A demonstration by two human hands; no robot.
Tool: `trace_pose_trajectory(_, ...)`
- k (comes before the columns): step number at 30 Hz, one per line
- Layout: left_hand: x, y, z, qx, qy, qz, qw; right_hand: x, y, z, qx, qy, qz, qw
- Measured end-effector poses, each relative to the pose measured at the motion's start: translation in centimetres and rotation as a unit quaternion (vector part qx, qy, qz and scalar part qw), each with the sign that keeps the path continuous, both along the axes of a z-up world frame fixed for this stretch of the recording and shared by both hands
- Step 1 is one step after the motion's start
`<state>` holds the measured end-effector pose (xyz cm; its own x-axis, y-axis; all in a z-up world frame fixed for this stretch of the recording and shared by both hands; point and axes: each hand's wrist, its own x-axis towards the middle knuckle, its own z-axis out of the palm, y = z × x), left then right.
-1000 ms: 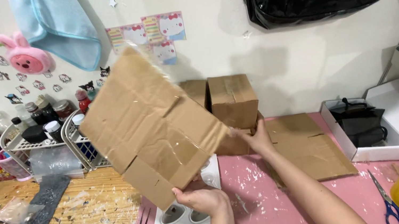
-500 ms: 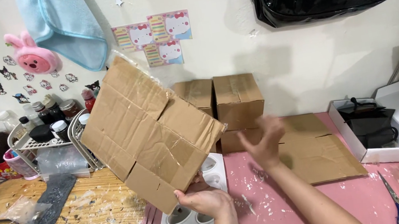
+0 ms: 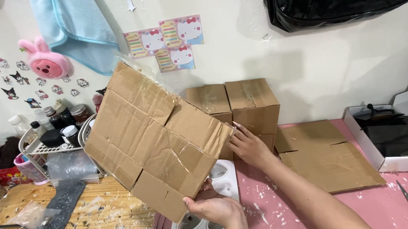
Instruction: Pack small items into cardboard boxes and seal them with tape.
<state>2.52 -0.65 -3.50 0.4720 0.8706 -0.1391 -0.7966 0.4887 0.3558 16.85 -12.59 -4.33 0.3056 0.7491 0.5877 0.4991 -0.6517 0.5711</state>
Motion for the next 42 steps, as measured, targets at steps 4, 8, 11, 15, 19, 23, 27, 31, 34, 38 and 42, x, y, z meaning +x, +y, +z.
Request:
trace_pose_trajectory(4, 1.6, -0.6, -3.5, 0.022, -0.037, -0.008, 0.999, -1.1, -0.3, -0.4, 0.016, 0.032, -0.005, 0.999)
trace_pose_trajectory(8, -0.2, -1.6, 0.5, 0.055, -0.049, -0.059, 0.995, -6.0, -2.0, 2.5, 0.278, 0.199, 0.176, 0.923)
trace_pose_trajectory(11, 1.2, -3.3, -3.1, 0.143, 0.024, -0.107, 0.984, -9.9, -7.9, 2.7, 0.500, 0.318, 0.242, 0.768)
trace_pose_trajectory(15, 3.9, -6.3, -11.8, 0.446, 0.070, -0.277, 0.848, -12.6, -19.3, -1.6, 0.695, 0.406, 0.334, 0.490)
trace_pose_trajectory(19, -0.7, -7.8, -2.6, 0.459, 0.051, -0.336, 0.821, -17.9, -25.1, 1.7, 0.799, 0.317, 0.453, 0.237)
trace_pose_trajectory(23, -0.8, -7.4, -1.2, 0.414, 0.039, -0.394, 0.820, -21.5, -26.1, 6.7, 0.771, 0.229, 0.195, 0.561)
trace_pose_trajectory(27, -1.4, -7.3, -0.2, 0.442, 0.032, -0.373, 0.815, -21.3, -28.8, 5.0, 0.662, 0.372, -0.130, 0.638)
trace_pose_trajectory(31, -0.2, -7.4, -2.2, 0.458, 0.069, -0.319, 0.827, -21.1, -28.4, -0.5, 0.651, 0.407, -0.097, 0.634)
trace_pose_trajectory(34, -1.1, -6.7, -0.3, 0.476, -0.022, -0.297, 0.827, -21.1, -28.3, -5.0, 0.661, 0.438, -0.099, 0.601)
trace_pose_trajectory(38, -2.5, -6.6, 0.9, 0.492, -0.016, -0.377, 0.785, -24.7, -24.2, -2.9, 0.678, 0.343, -0.014, 0.650)
trace_pose_trajectory(42, -2.6, -6.9, 0.8, 0.504, -0.040, -0.368, 0.781, -27.4, -21.2, 0.2, 0.691, 0.218, 0.024, 0.689)
